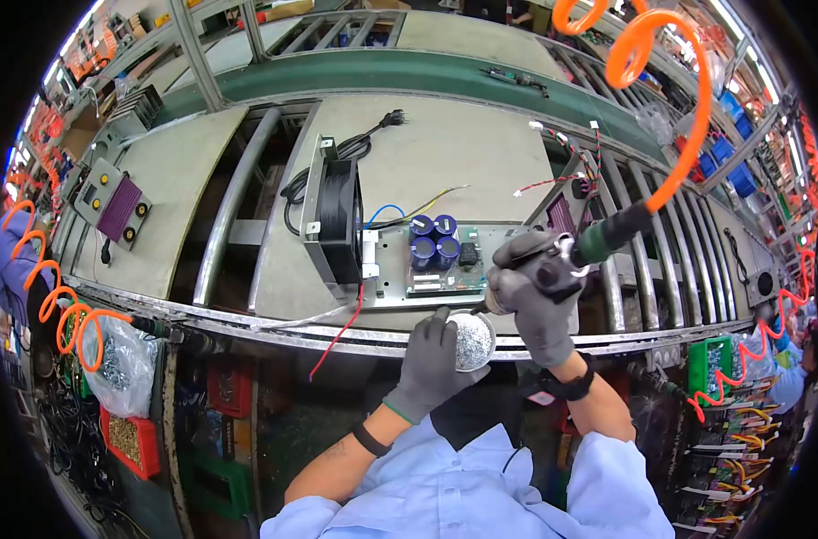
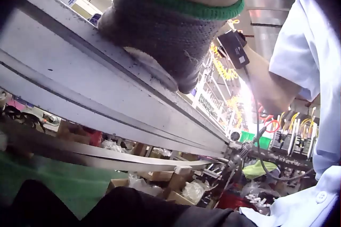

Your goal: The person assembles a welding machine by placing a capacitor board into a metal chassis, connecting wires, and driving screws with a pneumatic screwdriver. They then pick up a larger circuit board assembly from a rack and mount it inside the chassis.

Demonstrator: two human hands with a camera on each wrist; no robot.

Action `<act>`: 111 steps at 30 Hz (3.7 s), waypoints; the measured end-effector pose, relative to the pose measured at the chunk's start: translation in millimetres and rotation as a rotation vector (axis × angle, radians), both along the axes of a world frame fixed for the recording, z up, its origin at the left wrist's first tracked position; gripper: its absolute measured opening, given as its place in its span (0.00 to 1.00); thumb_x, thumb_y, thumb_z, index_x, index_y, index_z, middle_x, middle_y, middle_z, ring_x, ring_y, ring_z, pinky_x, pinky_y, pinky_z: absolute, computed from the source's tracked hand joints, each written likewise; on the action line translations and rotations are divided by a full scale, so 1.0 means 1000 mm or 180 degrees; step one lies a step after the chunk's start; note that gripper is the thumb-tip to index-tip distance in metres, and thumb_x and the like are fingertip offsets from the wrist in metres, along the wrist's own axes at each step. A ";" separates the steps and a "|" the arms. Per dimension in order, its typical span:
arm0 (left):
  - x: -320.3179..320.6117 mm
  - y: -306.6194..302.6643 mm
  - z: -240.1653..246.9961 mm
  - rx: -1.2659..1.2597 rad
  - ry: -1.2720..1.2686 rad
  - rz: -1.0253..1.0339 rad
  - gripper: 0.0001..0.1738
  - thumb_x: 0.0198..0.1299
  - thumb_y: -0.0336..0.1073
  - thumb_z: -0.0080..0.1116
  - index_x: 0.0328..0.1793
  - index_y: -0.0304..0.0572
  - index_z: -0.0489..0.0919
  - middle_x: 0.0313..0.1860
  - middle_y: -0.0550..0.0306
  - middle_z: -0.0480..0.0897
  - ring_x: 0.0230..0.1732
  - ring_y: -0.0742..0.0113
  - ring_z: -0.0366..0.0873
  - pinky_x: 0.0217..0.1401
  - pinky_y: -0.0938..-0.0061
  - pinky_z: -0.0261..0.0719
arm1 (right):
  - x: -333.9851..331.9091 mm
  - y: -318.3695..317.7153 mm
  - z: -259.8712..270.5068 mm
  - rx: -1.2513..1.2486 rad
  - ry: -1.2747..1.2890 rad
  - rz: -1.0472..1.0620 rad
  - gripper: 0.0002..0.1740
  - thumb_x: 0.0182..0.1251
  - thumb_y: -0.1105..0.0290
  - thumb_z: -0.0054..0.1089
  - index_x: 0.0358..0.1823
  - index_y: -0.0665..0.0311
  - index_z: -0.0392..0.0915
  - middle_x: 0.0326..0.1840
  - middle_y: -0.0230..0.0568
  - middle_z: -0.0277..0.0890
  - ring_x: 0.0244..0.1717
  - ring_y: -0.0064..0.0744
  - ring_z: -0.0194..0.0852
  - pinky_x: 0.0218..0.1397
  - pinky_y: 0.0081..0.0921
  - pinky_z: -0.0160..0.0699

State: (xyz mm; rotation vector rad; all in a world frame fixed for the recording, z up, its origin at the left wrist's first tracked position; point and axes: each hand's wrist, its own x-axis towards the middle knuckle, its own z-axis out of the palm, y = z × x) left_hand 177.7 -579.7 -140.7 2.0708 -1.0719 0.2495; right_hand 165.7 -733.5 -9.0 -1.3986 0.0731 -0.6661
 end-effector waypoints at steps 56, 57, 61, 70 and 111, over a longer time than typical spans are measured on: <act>0.006 0.001 -0.007 0.0314 0.0267 -0.0003 0.47 0.45 0.62 0.77 0.62 0.33 0.77 0.64 0.38 0.75 0.61 0.42 0.75 0.63 0.51 0.77 | 0.196 0.030 -0.024 -0.0301 -0.0273 -0.0112 0.10 0.55 0.84 0.60 0.39 0.66 0.78 0.32 0.38 0.80 0.27 0.25 0.81 0.30 0.23 0.80; 0.006 0.001 -0.006 0.0308 0.0247 0.0002 0.47 0.45 0.62 0.77 0.62 0.33 0.77 0.64 0.38 0.75 0.61 0.41 0.75 0.63 0.51 0.77 | 0.195 0.031 -0.023 -0.0278 -0.0243 -0.0168 0.10 0.56 0.84 0.60 0.39 0.66 0.78 0.33 0.38 0.81 0.27 0.25 0.81 0.30 0.23 0.81; 0.005 0.001 -0.005 0.0312 0.0210 0.0066 0.47 0.43 0.61 0.78 0.62 0.33 0.77 0.64 0.37 0.76 0.59 0.40 0.75 0.63 0.51 0.77 | 0.191 0.031 -0.012 -0.0248 -0.0344 -0.0092 0.10 0.56 0.84 0.60 0.39 0.67 0.77 0.34 0.40 0.81 0.29 0.26 0.81 0.32 0.24 0.81; 0.005 0.000 0.012 0.0276 0.0041 0.0130 0.52 0.38 0.60 0.81 0.66 0.35 0.74 0.62 0.41 0.76 0.53 0.44 0.77 0.58 0.53 0.78 | 0.122 -0.004 0.199 -0.0267 0.0188 0.0537 0.11 0.54 0.72 0.65 0.38 0.68 0.78 0.32 0.40 0.80 0.25 0.31 0.80 0.31 0.30 0.82; 0.008 -0.010 0.033 0.1097 0.0389 0.0137 0.53 0.41 0.60 0.79 0.71 0.36 0.73 0.57 0.41 0.76 0.56 0.43 0.74 0.60 0.52 0.75 | 0.112 -0.180 0.280 -0.2850 0.0547 -0.0565 0.24 0.77 0.55 0.57 0.60 0.69 0.82 0.53 0.43 0.85 0.51 0.28 0.85 0.62 0.27 0.82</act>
